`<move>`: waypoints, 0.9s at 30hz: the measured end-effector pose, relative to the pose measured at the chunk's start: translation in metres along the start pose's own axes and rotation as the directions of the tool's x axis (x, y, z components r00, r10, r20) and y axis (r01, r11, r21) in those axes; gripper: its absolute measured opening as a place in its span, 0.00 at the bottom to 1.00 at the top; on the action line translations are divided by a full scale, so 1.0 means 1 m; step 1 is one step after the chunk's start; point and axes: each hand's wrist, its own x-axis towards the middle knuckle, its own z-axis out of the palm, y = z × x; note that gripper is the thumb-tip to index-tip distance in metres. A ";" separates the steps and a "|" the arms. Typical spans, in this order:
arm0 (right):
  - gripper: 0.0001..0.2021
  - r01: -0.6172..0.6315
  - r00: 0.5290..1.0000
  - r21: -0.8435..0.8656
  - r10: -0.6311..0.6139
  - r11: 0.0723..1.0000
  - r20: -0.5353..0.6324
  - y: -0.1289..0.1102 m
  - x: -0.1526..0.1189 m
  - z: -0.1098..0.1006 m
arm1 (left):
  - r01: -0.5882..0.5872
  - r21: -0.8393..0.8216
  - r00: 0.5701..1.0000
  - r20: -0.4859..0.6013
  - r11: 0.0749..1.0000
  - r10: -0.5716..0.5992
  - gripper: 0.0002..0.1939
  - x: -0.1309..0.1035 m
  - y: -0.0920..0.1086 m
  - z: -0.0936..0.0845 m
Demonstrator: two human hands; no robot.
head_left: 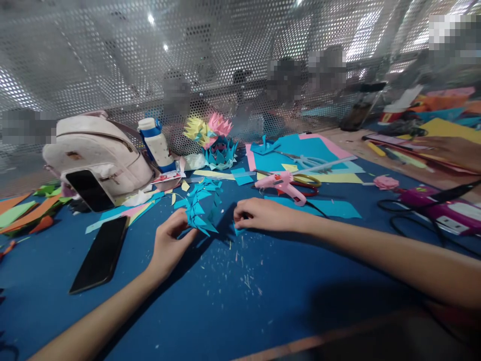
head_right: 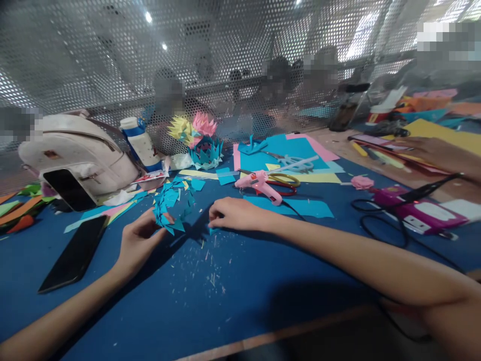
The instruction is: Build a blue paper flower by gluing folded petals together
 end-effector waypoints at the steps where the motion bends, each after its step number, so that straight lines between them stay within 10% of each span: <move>1: 0.10 0.019 1.000 0.015 -0.019 1.000 0.012 0.001 0.000 -0.002 | 0.001 0.001 1.000 0.000 1.000 -0.001 0.04 0.000 0.000 0.000; 27: 0.05 0.057 0.997 -0.011 -0.057 0.998 -0.049 0.006 0.002 0.005 | 0.024 0.002 1.000 0.004 1.000 -0.024 0.03 0.000 0.001 0.000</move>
